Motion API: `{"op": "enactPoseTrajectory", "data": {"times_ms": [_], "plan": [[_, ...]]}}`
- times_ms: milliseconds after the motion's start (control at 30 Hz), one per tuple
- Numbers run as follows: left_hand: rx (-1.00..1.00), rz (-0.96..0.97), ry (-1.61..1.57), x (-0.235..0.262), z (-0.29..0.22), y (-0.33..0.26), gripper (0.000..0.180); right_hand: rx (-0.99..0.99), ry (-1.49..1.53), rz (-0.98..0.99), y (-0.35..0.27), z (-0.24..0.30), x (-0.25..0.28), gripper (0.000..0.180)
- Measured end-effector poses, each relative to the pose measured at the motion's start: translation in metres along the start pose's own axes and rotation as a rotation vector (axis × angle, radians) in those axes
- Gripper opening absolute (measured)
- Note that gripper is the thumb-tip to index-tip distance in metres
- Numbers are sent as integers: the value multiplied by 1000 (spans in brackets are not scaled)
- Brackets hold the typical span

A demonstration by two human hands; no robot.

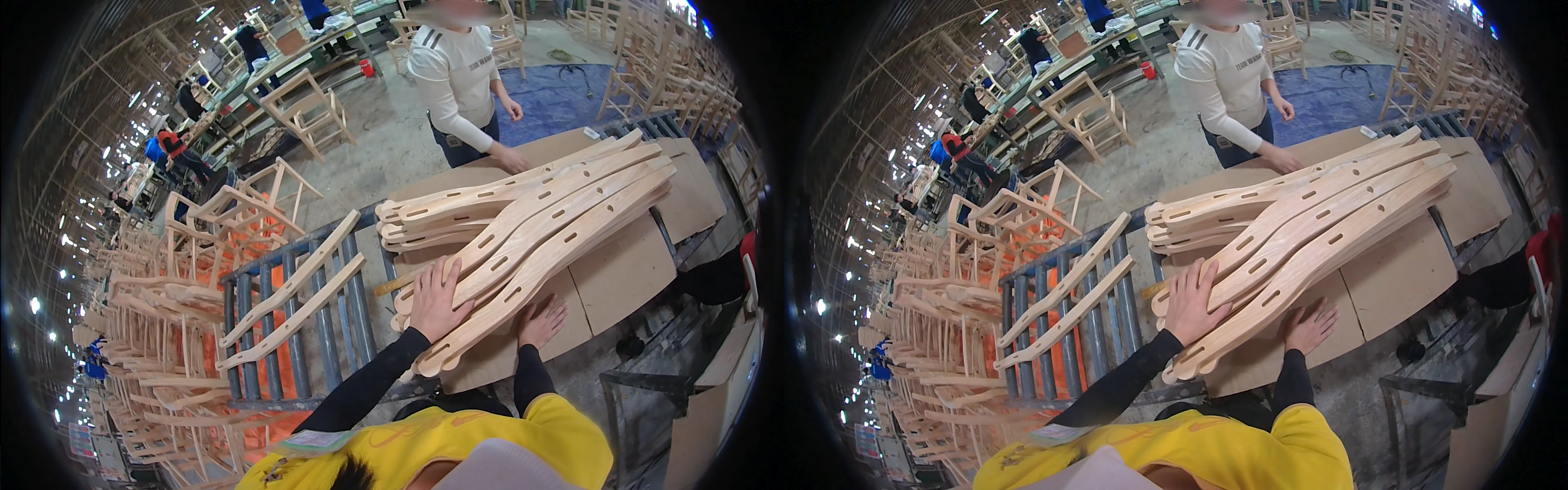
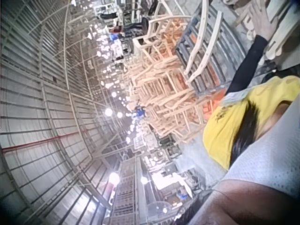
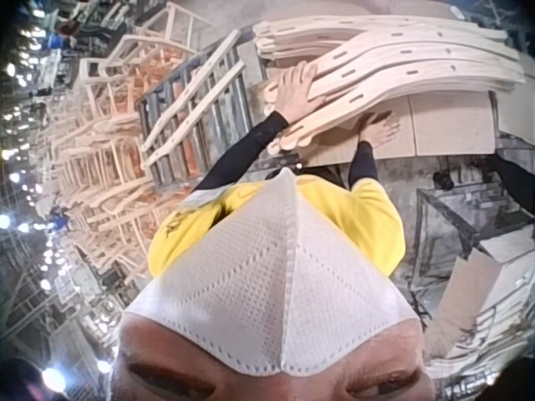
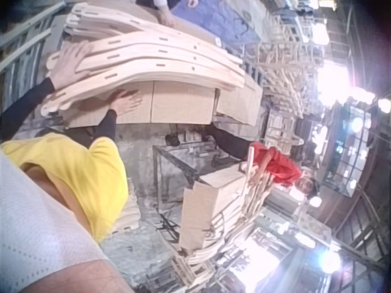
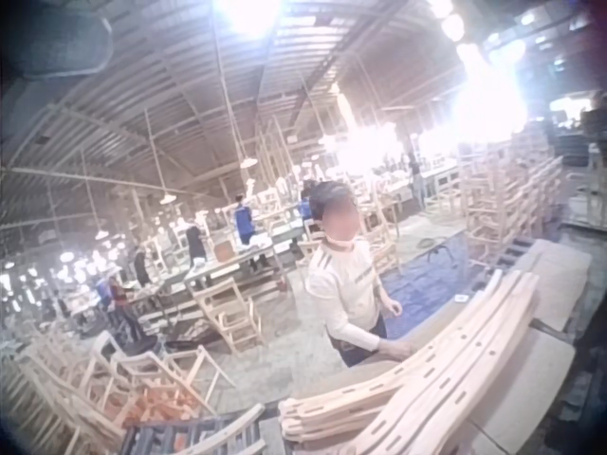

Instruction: The person repeatedly picks up curved wooden chair parts from the floor and stacks them on a table. The person handles the parts one at a time, aligning them into a growing pile.

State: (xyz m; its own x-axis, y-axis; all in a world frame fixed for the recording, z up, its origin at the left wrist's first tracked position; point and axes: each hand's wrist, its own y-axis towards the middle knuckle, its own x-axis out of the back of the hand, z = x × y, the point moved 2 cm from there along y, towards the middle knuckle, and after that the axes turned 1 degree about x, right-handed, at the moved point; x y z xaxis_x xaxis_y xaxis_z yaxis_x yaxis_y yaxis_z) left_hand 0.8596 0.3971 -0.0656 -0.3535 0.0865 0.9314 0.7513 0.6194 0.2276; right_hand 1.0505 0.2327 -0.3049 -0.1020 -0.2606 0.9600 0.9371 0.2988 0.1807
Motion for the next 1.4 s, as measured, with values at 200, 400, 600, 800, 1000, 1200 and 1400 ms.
{"op": "enactPoseTrajectory", "data": {"times_ms": [200,400,600,800,1000,1200,1400], "plan": [[4,4,24,-2,1,0,85,6,-1,-9,0,-1,0,66],[2,-6,17,-2,2,0,85,3,16,12,1,-2,-1,69],[-3,-12,-2,0,0,0,85,-2,30,-6,0,-1,0,68],[4,-11,-10,1,0,1,85,9,24,-27,1,-1,1,67],[3,-10,-6,-2,1,0,86,8,12,-32,1,-1,0,66],[3,-5,-2,-1,1,0,86,-8,6,-3,0,0,3,67],[1,1,-4,-1,0,1,86,-1,22,-2,0,-2,1,68]]}}
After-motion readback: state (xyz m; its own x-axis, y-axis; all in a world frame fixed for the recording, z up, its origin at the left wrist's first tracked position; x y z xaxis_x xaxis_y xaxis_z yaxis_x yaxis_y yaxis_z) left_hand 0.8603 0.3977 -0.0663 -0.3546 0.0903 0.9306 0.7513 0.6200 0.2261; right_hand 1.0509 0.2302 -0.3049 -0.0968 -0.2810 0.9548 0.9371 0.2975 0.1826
